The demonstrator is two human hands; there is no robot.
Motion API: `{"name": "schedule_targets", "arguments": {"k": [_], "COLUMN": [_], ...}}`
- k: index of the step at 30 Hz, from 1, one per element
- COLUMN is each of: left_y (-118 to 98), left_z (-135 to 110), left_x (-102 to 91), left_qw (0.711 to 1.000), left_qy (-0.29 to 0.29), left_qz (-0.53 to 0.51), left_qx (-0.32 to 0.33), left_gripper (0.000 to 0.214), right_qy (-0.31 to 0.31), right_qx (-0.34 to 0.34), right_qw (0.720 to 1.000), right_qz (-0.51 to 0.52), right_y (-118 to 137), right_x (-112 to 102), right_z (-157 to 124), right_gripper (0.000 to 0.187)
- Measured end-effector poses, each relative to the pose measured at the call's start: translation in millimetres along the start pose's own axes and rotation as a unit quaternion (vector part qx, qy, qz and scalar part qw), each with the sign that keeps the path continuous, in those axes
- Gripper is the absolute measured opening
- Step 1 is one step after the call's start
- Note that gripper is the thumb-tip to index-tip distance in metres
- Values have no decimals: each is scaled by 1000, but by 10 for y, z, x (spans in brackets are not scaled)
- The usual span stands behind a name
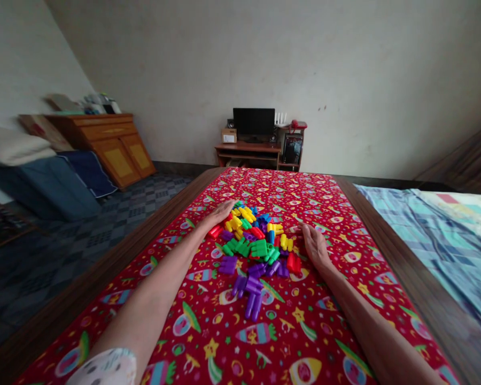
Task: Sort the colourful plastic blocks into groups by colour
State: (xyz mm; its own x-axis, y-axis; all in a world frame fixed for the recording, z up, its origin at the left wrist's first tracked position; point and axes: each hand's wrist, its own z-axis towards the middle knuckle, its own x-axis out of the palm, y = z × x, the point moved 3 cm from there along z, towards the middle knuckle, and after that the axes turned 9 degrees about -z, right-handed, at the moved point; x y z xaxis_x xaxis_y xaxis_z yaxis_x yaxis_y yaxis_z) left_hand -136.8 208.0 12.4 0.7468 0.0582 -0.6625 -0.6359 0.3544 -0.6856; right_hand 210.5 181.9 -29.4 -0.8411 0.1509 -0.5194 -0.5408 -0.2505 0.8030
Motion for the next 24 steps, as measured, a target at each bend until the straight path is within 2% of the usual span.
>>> {"name": "schedule_targets", "arguments": {"k": [4,9,11,13,15,17,18,21,23,24], "left_y": [-185,-511,-684,-870,-1056,-1259,-1358,-1585,-1624,-1607], "left_z": [11,69,78,8,-181,-498,-694,-1274,-1507,-1548], "left_x": [299,699,745,678,535,408,400,584,753,811], "left_qw": [997,990,987,987,991,994,989,953,930,925], "left_qy": [60,126,143,142,112,54,58,154,211,217], "left_qz": [-35,-56,-58,-59,-51,20,57,137,159,169], "left_qx": [14,26,33,42,52,98,127,220,256,263], "left_gripper": [37,56,57,56,58,57,54,55,55,53], "right_qy": [4,-1,-15,-13,-4,13,27,74,112,134], "right_qx": [1,-1,-3,1,-6,-36,-54,-71,-66,-68], "right_qw": [1000,998,997,998,999,999,998,994,990,986], "right_qz": [-19,-60,-75,-67,-46,-19,-7,22,53,72], "right_y": [25,89,119,132,138,163,185,289,394,454], "right_x": [3,-20,-46,-58,-52,-19,9,118,182,202], "right_z": [3,-10,-16,-18,-16,-21,-30,-93,-157,-189], "right_gripper": [75,76,77,77,76,75,76,80,79,77]}}
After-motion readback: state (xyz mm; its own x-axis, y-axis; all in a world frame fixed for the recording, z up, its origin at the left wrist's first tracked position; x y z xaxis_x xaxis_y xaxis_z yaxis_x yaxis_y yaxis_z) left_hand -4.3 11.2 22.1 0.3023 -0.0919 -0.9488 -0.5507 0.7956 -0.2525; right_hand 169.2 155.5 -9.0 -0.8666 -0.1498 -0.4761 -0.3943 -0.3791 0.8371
